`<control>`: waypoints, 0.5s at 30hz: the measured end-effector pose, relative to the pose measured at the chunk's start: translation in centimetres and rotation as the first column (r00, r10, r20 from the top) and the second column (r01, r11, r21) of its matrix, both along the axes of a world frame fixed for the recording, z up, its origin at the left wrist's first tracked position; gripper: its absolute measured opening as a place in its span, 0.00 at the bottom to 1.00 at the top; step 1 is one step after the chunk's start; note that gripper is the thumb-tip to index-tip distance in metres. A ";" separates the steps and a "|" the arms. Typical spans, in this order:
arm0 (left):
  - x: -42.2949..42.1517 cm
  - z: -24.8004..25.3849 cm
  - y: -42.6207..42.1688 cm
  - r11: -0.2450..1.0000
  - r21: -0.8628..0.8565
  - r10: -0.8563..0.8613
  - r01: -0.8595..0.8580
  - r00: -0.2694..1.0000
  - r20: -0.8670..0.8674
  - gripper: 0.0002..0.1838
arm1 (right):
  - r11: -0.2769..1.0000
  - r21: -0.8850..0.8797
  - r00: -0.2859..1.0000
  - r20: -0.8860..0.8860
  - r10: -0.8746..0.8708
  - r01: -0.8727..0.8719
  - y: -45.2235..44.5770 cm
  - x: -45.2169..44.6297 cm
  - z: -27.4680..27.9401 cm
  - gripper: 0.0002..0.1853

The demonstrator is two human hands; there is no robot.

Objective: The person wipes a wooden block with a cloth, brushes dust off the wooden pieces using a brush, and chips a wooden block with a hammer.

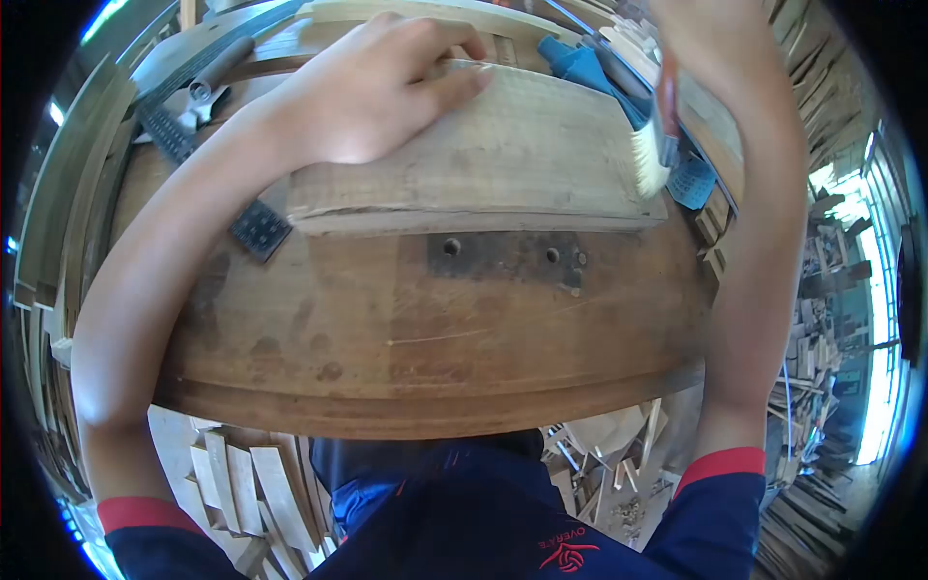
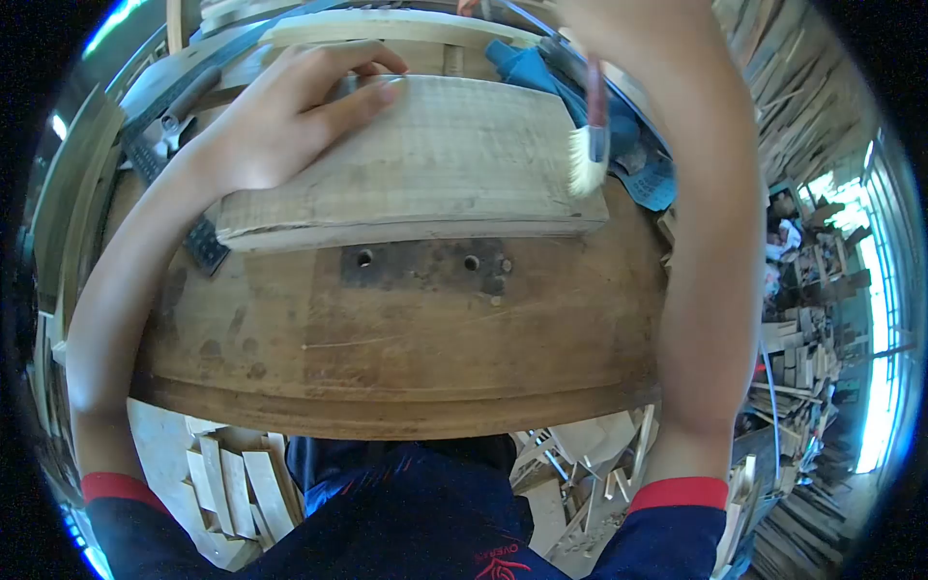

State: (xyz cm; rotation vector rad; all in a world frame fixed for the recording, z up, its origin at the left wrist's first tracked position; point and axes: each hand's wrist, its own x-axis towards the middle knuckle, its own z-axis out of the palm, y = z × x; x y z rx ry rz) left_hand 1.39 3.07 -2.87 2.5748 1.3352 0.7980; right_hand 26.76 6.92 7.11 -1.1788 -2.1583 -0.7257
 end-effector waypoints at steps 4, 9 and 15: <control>-0.1 -0.3 0.1 1.000 0.017 -0.015 0.014 0.999 0.032 0.22 | 0.927 -0.266 0.962 -0.149 0.230 -0.263 0.3 -3.3 0.4 0.17; 0.0 0.2 0.1 0.999 -0.019 -0.050 0.051 0.998 0.044 0.22 | 0.647 -0.540 0.777 -0.616 0.132 -0.538 -0.8 -4.3 2.5 0.21; 0.1 0.3 -0.3 1.000 0.021 -0.008 0.009 1.000 -0.028 0.19 | 0.982 -0.190 0.985 0.166 0.047 -0.015 -0.2 0.3 0.7 0.21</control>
